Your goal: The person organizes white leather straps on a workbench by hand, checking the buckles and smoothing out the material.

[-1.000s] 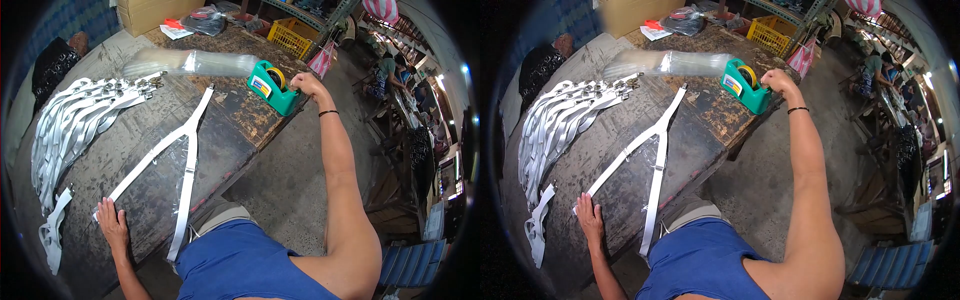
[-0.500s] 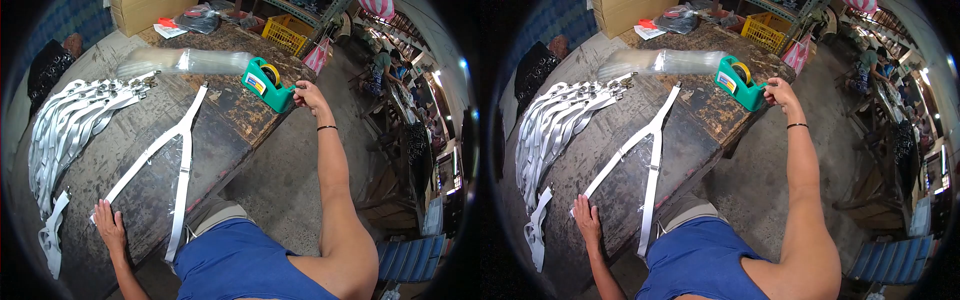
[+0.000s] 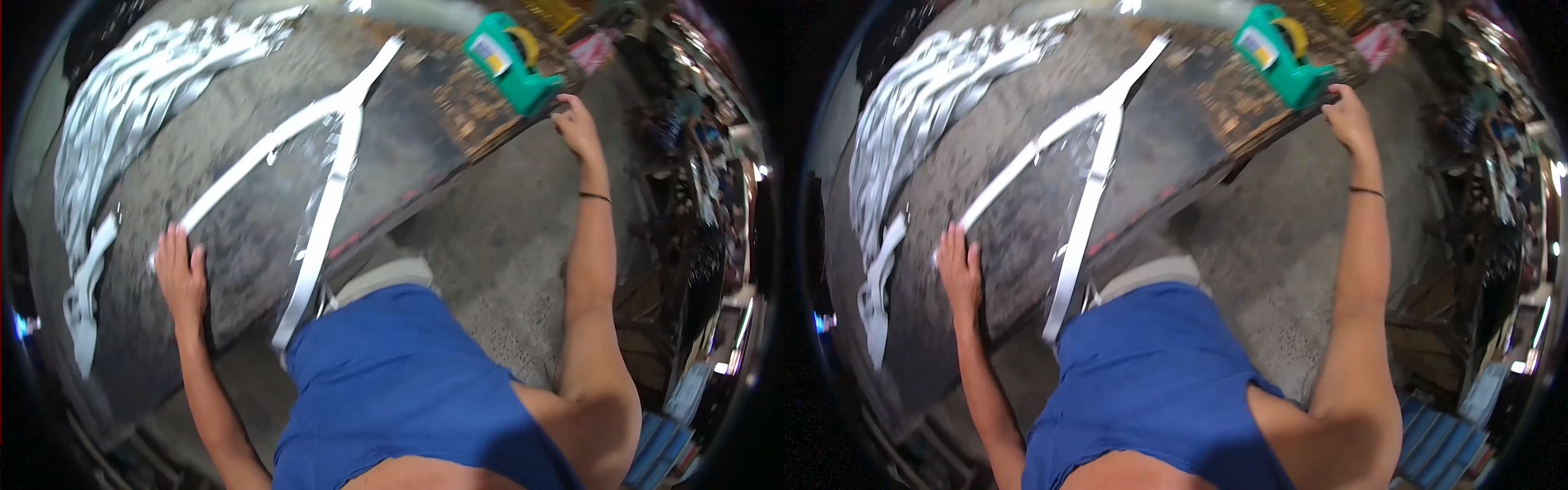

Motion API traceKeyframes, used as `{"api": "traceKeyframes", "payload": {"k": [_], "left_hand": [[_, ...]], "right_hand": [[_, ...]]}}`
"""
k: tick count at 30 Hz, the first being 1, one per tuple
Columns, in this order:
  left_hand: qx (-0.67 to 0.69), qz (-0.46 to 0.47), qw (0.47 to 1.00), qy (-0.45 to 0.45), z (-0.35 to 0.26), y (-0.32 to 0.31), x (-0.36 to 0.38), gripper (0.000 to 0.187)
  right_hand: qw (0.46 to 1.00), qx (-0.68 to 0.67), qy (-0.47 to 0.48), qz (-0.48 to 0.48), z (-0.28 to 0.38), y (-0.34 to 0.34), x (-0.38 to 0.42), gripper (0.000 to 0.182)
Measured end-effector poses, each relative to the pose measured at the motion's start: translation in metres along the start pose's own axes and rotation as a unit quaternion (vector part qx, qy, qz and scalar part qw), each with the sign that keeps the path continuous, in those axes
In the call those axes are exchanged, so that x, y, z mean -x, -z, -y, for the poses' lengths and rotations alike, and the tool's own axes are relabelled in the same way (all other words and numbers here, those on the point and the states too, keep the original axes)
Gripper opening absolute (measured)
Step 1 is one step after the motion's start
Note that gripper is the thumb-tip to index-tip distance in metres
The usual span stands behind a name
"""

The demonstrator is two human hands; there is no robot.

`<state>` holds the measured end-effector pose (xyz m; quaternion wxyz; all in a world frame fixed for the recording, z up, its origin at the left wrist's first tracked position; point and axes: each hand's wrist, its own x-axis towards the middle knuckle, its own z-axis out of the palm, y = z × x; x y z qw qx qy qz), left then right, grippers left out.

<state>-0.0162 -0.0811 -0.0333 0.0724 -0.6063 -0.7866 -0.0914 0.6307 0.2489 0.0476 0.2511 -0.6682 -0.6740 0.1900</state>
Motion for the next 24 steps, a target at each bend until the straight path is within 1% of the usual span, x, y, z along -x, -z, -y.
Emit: {"api": "traceKeyframes", "payload": {"k": [1,2,3,4,5,6,8,9,10,12,13,14,16,17,18,20,21,23,24], "left_hand": [[-0.003,-0.004,1.000,-0.003,0.002,-0.002,0.001,0.051],[-0.002,-0.012,1.000,-0.009,0.004,-0.004,0.001,0.051],[-0.010,0.005,1.000,-0.001,0.004,-0.004,0.002,0.051],[0.001,-0.004,1.000,-0.001,0.002,-0.003,0.001,0.051],[0.014,-0.017,1.000,-0.004,0.001,-0.002,0.000,0.051],[0.012,-0.011,1.000,-0.004,0.001,-0.002,0.001,0.051],[0.005,-0.008,1.000,0.004,0.000,-0.001,0.000,0.052],[0.004,-0.006,1.000,0.002,0.001,-0.001,0.001,0.052],[0.000,-0.006,1.000,0.003,0.001,-0.002,0.001,0.052],[-0.002,-0.007,1.000,0.006,0.001,-0.003,0.000,0.053],[-0.001,-0.007,1.000,0.007,0.001,-0.003,0.000,0.053],[-0.001,-0.008,1.000,0.009,0.001,-0.003,0.001,0.053],[-0.003,-0.008,1.000,0.009,0.002,-0.004,0.001,0.052],[-0.006,-0.009,1.000,0.007,0.002,-0.004,0.001,0.051],[-0.005,-0.009,1.000,0.007,0.002,-0.004,0.002,0.051],[-0.011,-0.010,1.000,0.005,0.003,-0.004,0.001,0.051],[-0.010,-0.011,1.000,0.005,0.002,-0.005,0.001,0.051],[-0.008,-0.013,1.000,0.005,0.003,-0.005,0.001,0.050],[-0.008,-0.012,1.000,0.007,0.003,-0.005,0.001,0.050]], "right_hand": [[0.994,-0.076,-0.011,0.084,0.016,-0.011,0.025,0.037],[0.976,-0.149,-0.024,0.159,0.028,-0.023,0.053,0.033],[0.952,-0.199,-0.030,0.229,0.038,-0.045,0.084,0.030],[0.924,-0.247,-0.035,0.291,0.053,-0.066,0.113,0.027],[0.900,-0.249,-0.042,0.356,0.064,-0.086,0.138,0.027],[0.873,-0.250,-0.049,0.415,0.073,-0.107,0.160,0.028],[0.821,-0.286,-0.050,0.492,0.088,-0.143,0.190,0.027],[0.804,-0.291,-0.053,0.515,0.093,-0.157,0.200,0.026],[0.788,-0.294,-0.056,0.538,0.097,-0.169,0.207,0.024],[0.820,-0.198,-0.003,0.536,0.105,-0.186,0.214,0.023],[0.854,-0.138,0.093,0.492,0.103,-0.195,0.217,0.026],[0.854,-0.136,0.094,0.493,0.106,-0.197,0.216,0.026],[0.825,-0.085,0.049,0.557,0.113,-0.198,0.208,0.030],[0.832,-0.043,0.076,0.548,0.110,-0.201,0.207,0.034],[0.832,-0.042,0.075,0.548,0.106,-0.204,0.208,0.034],[0.849,0.031,0.143,0.508,0.105,-0.206,0.207,0.039],[0.849,0.032,0.143,0.508,0.107,-0.204,0.204,0.039],[0.828,0.087,0.061,0.550,0.112,-0.196,0.199,0.042],[0.827,0.088,0.062,0.551,0.105,-0.197,0.200,0.042]]}}
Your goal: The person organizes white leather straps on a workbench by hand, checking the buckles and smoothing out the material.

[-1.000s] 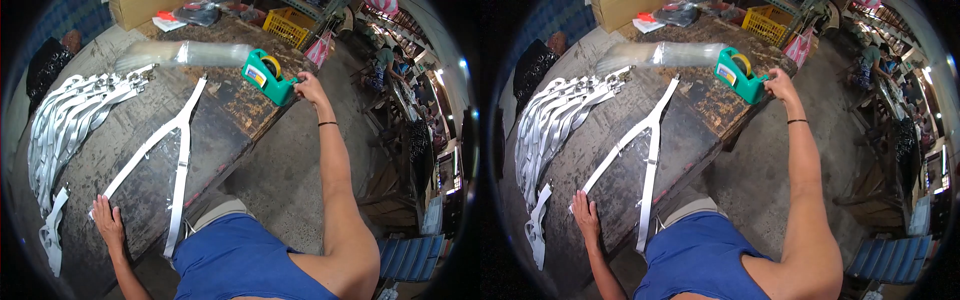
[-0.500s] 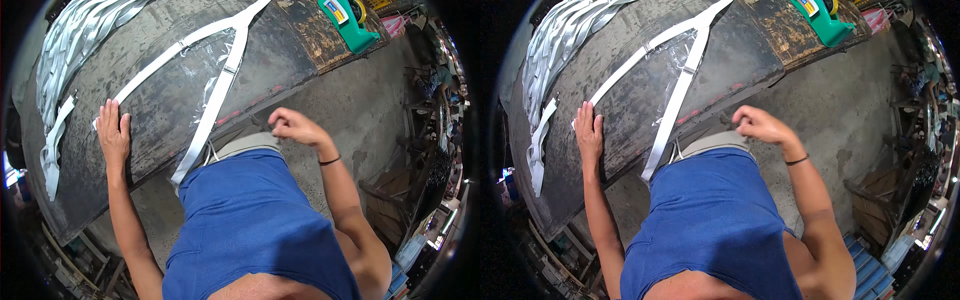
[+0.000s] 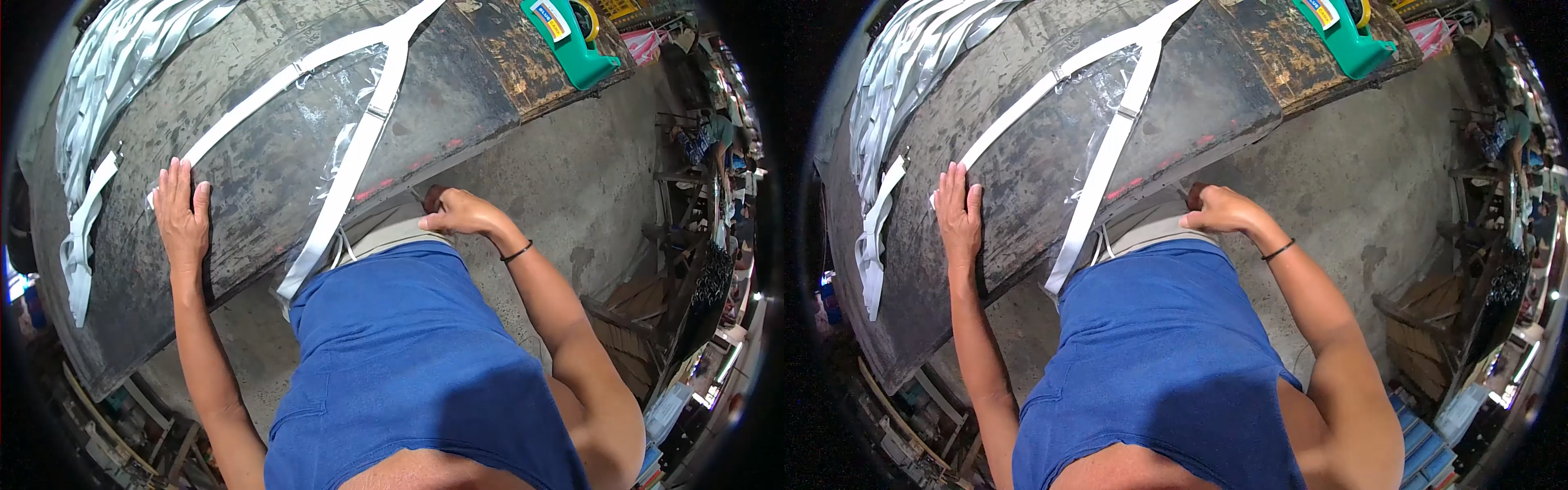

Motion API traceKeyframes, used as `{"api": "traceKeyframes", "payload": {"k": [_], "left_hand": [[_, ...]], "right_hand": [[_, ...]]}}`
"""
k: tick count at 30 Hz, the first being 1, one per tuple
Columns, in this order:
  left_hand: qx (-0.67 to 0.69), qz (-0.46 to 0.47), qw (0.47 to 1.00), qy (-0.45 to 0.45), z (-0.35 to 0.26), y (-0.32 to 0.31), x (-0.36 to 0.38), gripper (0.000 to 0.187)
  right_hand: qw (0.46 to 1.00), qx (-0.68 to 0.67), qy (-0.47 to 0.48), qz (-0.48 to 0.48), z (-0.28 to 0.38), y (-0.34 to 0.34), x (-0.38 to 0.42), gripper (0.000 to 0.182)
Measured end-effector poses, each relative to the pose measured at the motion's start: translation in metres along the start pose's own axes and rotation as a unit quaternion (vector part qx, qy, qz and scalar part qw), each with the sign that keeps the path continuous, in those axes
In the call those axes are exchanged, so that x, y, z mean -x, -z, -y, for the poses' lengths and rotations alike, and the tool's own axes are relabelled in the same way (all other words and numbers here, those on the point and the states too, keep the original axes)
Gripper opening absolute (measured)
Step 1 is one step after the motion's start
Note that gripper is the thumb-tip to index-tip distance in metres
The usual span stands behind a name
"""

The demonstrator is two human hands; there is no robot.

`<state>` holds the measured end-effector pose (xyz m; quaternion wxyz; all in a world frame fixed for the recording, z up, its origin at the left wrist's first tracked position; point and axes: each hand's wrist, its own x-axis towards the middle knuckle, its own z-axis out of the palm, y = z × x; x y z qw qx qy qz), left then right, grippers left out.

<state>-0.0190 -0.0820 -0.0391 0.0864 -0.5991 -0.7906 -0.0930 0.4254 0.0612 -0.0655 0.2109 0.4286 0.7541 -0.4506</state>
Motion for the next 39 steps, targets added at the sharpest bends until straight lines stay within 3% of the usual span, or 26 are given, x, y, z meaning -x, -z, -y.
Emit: {"api": "traceKeyframes", "payload": {"k": [2,4,7,15,19,24,31,39], "left_hand": [[0.006,-0.005,1.000,-0.002,0.000,0.000,0.000,0.050],[0.007,-0.005,1.000,-0.001,0.000,0.000,0.000,0.050],[0.005,-0.004,1.000,-0.003,0.000,0.000,0.000,0.050],[0.011,-0.016,1.000,0.006,-0.005,0.003,-0.001,0.051],[0.021,-0.025,0.999,0.005,-0.007,0.004,0.000,0.050],[0.042,-0.071,0.996,-0.016,-0.015,0.011,-0.004,0.046],[0.060,-0.061,0.996,0.015,-0.016,0.013,0.000,0.052],[0.082,-0.059,0.995,0.025,-0.018,0.018,0.000,0.053]], "right_hand": [[0.938,-0.346,-0.026,0.001,-0.018,-0.013,0.005,0.039],[0.926,-0.374,-0.051,-0.021,-0.026,-0.021,0.014,0.036],[0.867,-0.490,-0.087,-0.031,-0.030,-0.032,0.027,0.029],[0.919,-0.382,-0.054,-0.079,-0.006,-0.032,0.027,0.026],[0.938,-0.310,0.026,-0.154,0.017,-0.005,0.040,0.018],[0.940,-0.180,0.200,-0.210,0.079,0.064,0.057,0.012],[0.909,-0.077,0.383,-0.145,0.199,0.124,0.006,0.011],[0.917,-0.010,0.397,0.025,0.297,0.122,-0.104,0.018]]}}
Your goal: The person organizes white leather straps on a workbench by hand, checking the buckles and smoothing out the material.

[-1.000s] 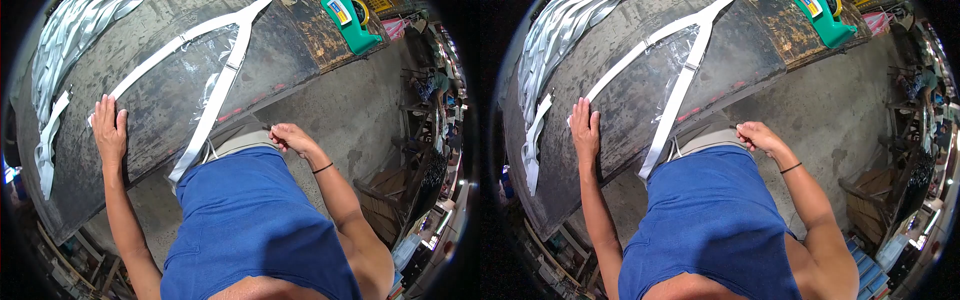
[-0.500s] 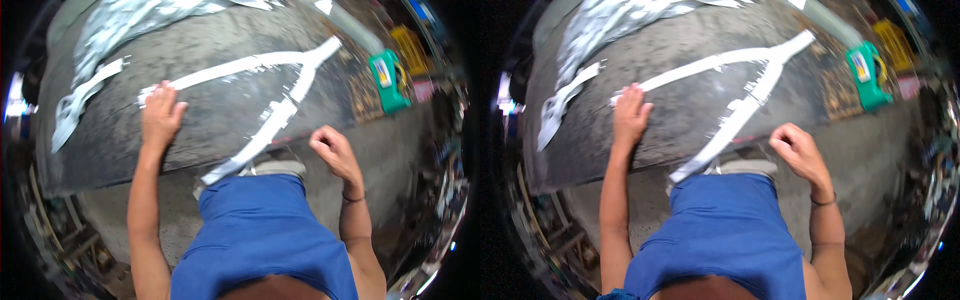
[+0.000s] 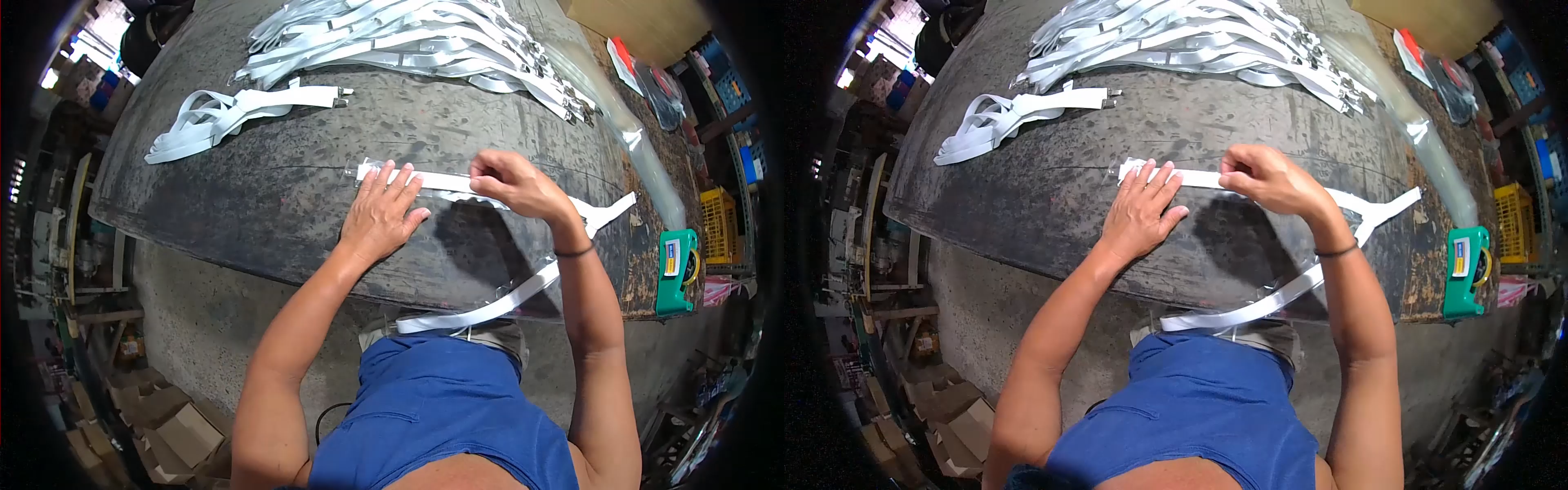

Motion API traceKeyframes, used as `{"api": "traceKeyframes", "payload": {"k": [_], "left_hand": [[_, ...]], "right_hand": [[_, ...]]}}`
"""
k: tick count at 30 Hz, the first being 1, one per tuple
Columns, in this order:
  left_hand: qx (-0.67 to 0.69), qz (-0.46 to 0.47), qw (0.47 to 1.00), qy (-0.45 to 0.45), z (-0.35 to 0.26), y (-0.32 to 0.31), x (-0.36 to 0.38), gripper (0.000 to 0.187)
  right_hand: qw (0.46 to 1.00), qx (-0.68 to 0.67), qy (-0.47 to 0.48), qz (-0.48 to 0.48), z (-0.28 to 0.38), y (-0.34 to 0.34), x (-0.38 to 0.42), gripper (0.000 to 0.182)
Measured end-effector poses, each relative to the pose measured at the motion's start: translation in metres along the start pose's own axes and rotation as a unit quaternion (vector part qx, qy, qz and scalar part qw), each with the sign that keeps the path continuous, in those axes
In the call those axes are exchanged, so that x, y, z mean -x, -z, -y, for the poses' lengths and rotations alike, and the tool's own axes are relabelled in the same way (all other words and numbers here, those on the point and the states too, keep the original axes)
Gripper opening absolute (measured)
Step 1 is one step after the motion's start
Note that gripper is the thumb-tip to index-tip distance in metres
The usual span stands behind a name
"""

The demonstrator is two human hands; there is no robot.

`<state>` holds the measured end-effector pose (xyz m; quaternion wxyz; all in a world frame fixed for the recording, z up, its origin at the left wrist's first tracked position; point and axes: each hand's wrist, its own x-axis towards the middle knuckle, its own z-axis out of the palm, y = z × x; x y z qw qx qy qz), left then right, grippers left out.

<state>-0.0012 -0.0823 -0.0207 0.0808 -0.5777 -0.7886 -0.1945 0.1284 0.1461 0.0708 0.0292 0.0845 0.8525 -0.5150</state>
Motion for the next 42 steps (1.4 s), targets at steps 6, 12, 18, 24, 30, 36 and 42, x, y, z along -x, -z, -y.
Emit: {"api": "traceKeyframes", "payload": {"k": [6,12,18,24,30,36,42], "left_hand": [[0.012,0.005,1.000,0.003,0.001,0.001,0.000,0.053],[0.021,0.013,1.000,0.012,0.001,0.002,0.000,0.054],[0.023,0.015,1.000,0.017,0.001,0.001,0.000,0.053],[0.012,0.010,1.000,0.009,0.001,0.001,0.000,0.053],[0.027,0.015,0.999,0.021,0.001,0.001,0.000,0.052],[0.020,0.013,0.999,0.021,0.001,0.000,0.000,0.053],[0.013,0.022,0.999,0.021,0.000,0.002,0.000,0.053]], "right_hand": [[0.991,0.066,0.020,0.112,-0.026,-0.009,-0.062,0.014],[0.979,0.079,-0.034,0.185,-0.026,-0.010,-0.090,0.013],[0.956,0.144,-0.086,0.239,-0.008,-0.010,-0.100,0.015],[0.942,0.180,-0.098,0.266,-0.011,-0.014,-0.112,0.018],[0.942,0.203,-0.078,0.256,-0.010,-0.017,-0.112,0.023],[0.940,0.243,-0.065,0.231,-0.014,-0.021,-0.111,0.025],[0.936,0.299,-0.025,0.183,-0.017,-0.030,-0.106,0.027]]}}
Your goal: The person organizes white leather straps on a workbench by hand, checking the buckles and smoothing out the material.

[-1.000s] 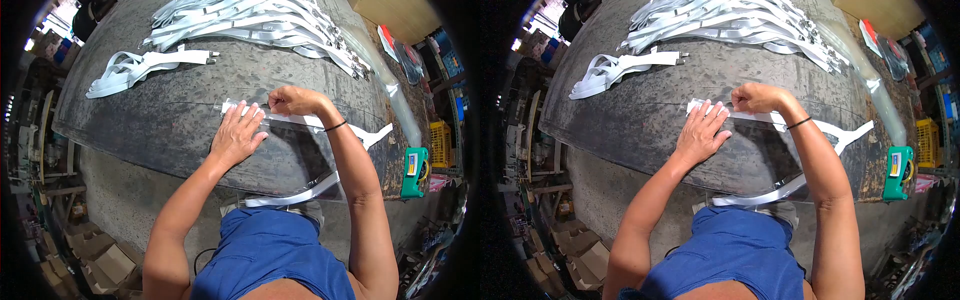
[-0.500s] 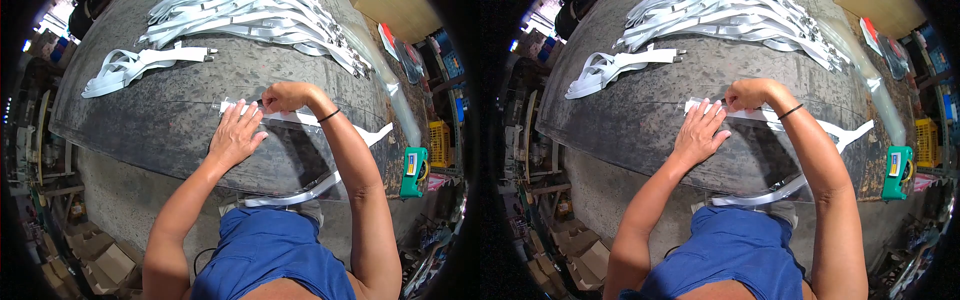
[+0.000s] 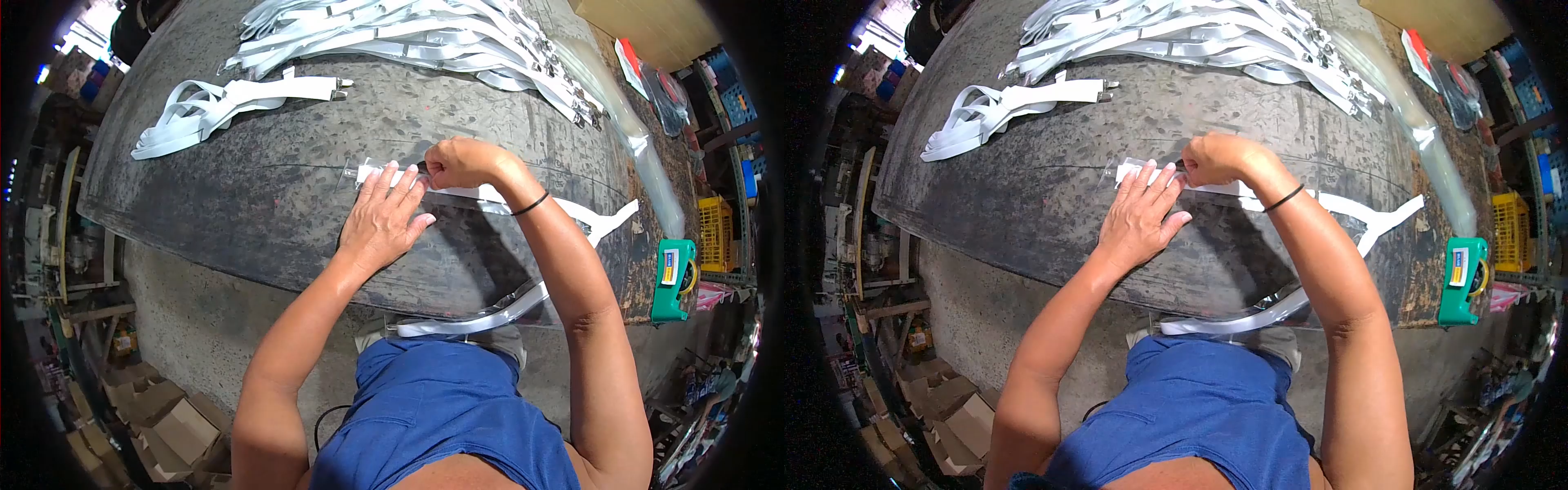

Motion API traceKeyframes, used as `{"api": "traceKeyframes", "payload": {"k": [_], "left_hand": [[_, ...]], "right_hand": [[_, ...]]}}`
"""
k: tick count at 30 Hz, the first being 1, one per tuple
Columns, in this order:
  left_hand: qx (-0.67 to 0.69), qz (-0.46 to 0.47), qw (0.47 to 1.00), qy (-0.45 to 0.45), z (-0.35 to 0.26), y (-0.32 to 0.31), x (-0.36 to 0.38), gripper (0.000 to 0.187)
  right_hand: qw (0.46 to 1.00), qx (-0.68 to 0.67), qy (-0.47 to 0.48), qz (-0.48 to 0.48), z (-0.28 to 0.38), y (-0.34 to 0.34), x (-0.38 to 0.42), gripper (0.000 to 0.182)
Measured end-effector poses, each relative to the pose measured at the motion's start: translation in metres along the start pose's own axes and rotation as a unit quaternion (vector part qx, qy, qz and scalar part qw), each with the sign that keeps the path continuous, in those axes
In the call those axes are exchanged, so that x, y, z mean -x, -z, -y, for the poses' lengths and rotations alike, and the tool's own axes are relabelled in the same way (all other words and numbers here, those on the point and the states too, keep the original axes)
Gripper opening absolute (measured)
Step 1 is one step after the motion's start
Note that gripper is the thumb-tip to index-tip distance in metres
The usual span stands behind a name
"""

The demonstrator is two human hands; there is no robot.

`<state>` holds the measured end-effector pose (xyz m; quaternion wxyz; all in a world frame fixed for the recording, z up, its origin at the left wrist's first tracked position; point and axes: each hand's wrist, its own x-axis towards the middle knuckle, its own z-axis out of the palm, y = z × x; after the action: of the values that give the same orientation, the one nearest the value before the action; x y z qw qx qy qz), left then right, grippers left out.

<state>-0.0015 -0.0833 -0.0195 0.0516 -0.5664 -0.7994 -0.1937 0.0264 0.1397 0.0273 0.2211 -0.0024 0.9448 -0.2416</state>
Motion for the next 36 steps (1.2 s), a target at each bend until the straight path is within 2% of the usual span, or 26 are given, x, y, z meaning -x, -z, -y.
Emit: {"api": "traceKeyframes", "payload": {"k": [6,8,9,11,12,13,15,16,17,19,21,22,23,25,26,27,29,31,33,36], "left_hand": [[0.008,-0.014,1.000,-0.005,0.000,-0.001,0.000,0.053],[0.010,-0.012,1.000,-0.004,0.001,0.000,-0.001,0.053],[0.012,-0.006,1.000,-0.002,0.001,0.000,0.000,0.053],[0.013,-0.007,1.000,-0.001,0.001,0.000,0.001,0.054],[0.012,-0.009,1.000,-0.002,0.001,0.000,0.000,0.055],[0.012,-0.009,1.000,-0.003,0.001,0.000,0.000,0.055],[0.003,0.001,1.000,-0.006,0.001,0.000,0.000,0.055],[0.002,0.001,1.000,-0.007,0.002,0.000,0.000,0.055],[0.008,-0.005,1.000,-0.004,0.001,0.000,0.000,0.053],[0.013,-0.013,1.000,-0.004,0.001,0.000,-0.002,0.051],[-0.002,-0.001,1.000,-0.007,0.001,-0.001,0.001,0.047],[-0.004,-0.002,1.000,-0.008,0.001,0.000,0.000,0.047],[-0.001,0.003,1.000,-0.003,0.001,0.002,-0.001,0.045],[0.003,0.008,1.000,-0.003,-0.001,0.003,-0.001,0.043],[-0.002,0.008,1.000,-0.001,-0.001,0.002,-0.001,0.043],[-0.006,0.009,1.000,-0.001,-0.001,0.001,-0.001,0.044],[0.005,-0.002,1.000,-0.027,0.002,0.001,0.002,0.044],[-0.021,0.011,0.999,-0.025,0.002,0.001,0.001,0.047],[-0.029,0.022,0.999,-0.012,0.003,-0.004,0.002,0.047],[-0.038,0.009,0.999,-0.033,0.000,-0.005,-0.001,0.047]], "right_hand": [[0.987,0.105,-0.063,-0.104,-0.011,0.001,0.016,0.033],[0.971,-0.005,-0.114,-0.208,-0.013,0.008,0.034,0.042],[0.972,-0.004,-0.113,-0.206,-0.013,0.004,0.039,0.042],[0.911,0.034,0.003,-0.412,-0.014,-0.008,0.049,0.054],[0.882,0.074,0.061,-0.462,-0.012,-0.016,0.048,0.068],[0.881,0.074,0.061,-0.463,-0.007,-0.026,0.051,0.068],[0.876,0.190,0.034,-0.442,0.024,-0.046,0.063,0.076],[0.928,0.190,0.017,-0.320,0.023,-0.068,0.062,0.082],[0.958,0.183,0.017,-0.218,0.028,-0.077,0.063,0.082],[0.976,0.158,-0.037,-0.143,0.024,-0.068,0.067,0.081],[0.933,0.199,-0.012,-0.300,0.024,-0.051,0.071,0.080],[0.916,0.198,0.002,-0.350,0.029,-0.039,0.078,0.082],[0.915,0.199,0.003,-0.352,0.034,-0.034,0.080,0.082],[0.862,0.139,0.037,-0.487,0.045,-0.033,0.084,0.084],[0.870,0.127,0.039,-0.474,0.049,-0.043,0.083,0.089],[0.896,0.181,0.017,-0.406,0.045,-0.063,0.076,0.086],[0.952,0.138,0.006,-0.273,0.023,-0.107,0.062,0.083],[0.972,0.083,-0.022,-0.221,0.030,-0.088,0.075,0.080],[0.944,0.103,0.032,-0.312,0.025,-0.073,0.100,0.070],[0.927,0.083,0.016,-0.365,-0.013,-0.040,0.163,0.053]]}}
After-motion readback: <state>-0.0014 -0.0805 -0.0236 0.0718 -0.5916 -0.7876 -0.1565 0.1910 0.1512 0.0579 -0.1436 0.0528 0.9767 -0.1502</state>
